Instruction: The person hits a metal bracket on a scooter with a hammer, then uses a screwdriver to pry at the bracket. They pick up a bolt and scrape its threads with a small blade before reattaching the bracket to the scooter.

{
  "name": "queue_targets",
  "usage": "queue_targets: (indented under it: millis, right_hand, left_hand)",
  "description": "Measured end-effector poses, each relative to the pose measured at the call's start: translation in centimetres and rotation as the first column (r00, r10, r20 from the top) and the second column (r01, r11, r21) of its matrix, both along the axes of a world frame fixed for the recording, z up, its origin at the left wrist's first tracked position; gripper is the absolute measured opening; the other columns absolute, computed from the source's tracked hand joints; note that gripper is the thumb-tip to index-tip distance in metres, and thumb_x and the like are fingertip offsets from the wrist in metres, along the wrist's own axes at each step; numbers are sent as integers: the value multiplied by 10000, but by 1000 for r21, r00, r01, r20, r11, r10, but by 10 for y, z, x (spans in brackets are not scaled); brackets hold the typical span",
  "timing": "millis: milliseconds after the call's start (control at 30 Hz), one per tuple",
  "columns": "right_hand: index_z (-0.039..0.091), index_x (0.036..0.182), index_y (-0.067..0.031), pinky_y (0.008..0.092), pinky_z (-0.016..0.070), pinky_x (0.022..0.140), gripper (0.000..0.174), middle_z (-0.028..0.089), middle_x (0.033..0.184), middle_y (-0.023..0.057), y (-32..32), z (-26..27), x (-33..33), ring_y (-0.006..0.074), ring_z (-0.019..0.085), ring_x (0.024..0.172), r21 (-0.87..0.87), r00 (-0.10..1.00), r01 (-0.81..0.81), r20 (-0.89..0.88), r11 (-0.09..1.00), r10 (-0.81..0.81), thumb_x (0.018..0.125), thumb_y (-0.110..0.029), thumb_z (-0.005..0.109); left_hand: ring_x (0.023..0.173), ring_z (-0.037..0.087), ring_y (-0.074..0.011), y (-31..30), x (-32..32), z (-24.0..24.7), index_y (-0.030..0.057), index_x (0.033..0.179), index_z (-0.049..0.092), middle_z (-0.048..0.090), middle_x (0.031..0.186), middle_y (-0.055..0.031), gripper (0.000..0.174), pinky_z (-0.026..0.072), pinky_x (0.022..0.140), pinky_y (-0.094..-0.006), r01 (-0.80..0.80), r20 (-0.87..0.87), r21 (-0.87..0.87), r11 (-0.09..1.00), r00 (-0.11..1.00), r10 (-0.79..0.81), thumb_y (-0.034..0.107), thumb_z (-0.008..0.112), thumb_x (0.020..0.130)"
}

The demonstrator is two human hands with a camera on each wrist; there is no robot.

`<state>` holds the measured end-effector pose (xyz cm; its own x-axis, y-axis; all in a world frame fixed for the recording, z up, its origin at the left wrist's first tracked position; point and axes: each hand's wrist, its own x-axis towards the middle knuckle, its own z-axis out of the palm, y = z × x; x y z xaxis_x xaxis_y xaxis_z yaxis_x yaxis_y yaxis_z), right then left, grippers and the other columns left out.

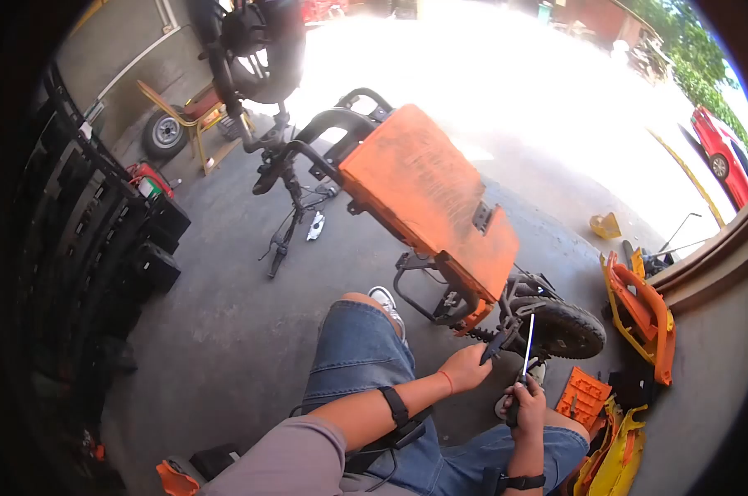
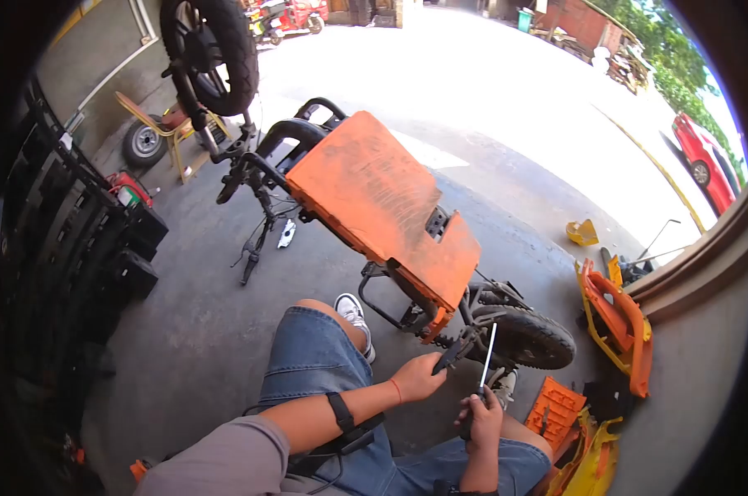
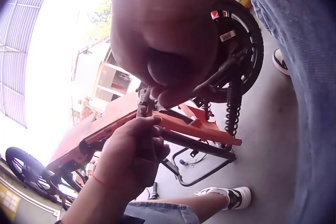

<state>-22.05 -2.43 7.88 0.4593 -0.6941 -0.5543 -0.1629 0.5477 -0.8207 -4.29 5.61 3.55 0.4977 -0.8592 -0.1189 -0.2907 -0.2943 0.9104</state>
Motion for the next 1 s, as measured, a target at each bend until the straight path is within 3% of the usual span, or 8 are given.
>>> queue_targets:
  millis: [100,233,333,633,700,767,900,1000]
  right_hand:
    - [492,1197,-10,270,473,391,318,633,829,98,-14,-7,-17,134,559,529,-59,999,24,-25,998,-26,886,-66,526]
    - [503,1189,-12,261,465,386,315,634,855,109,-25,-12,-35,131,556,527,-126,994,35,-101,991,-48,878,-60,522]
    - [509,1207,-13,275,465,390,346,633,904,120,-34,0,-33,135,549,531,-68,983,-53,-178,996,40,863,-43,524]
    - [465,1243,23,312,469,461,352,635,997,164,-53,50,-17,173,553,592,140,991,-31,-124,990,48,900,-39,513]
    - [460,1246,24,304,469,464,338,636,1028,168,-55,58,-8,161,550,593,149,991,-25,-130,989,44,917,-41,500]
    - [458,1248,29,295,473,466,324,640,1039,180,-60,56,-1,149,549,594,221,988,-60,-130,974,90,935,-49,491]
    - [448,1265,43,293,487,459,339,659,1027,199,-79,29,11,143,554,587,250,975,-100,-167,963,145,942,-48,495]
    - [464,1258,51,289,504,463,359,685,958,187,-76,5,30,150,570,570,183,947,-182,-233,966,223,911,-7,534]
  left_hand:
    - [927,596,-441,-7,0,-5,-3,932,579,632,922,-266,241,456,830,-509,-80,-100,22,997,992,82,217,535,843]
    - [920,606,-441,-5,-4,-3,-11,925,600,643,918,-258,244,464,838,-510,-126,-67,117,985,989,135,210,561,828]
    - [946,615,-435,7,5,4,-25,937,621,648,945,-277,268,474,868,-496,-23,-119,256,966,991,55,199,550,808]
    - [963,646,-413,11,7,-1,-73,937,683,656,981,-299,391,497,878,-452,159,-285,478,864,958,-18,261,558,778]
    - [1036,631,-398,9,5,11,-49,986,693,655,1050,-276,347,490,909,-442,196,-306,521,831,951,-33,185,529,789]
    - [1036,634,-393,11,1,12,-47,983,695,658,1052,-270,348,492,909,-437,120,-258,532,838,966,26,191,531,788]
    - [1053,629,-393,8,2,18,-49,1002,690,656,1084,-260,352,489,919,-430,219,-346,541,812,938,-22,174,530,782]
    - [1059,631,-380,10,1,11,-33,1010,696,659,1085,-253,344,489,919,-422,218,-305,543,811,951,-52,166,531,784]
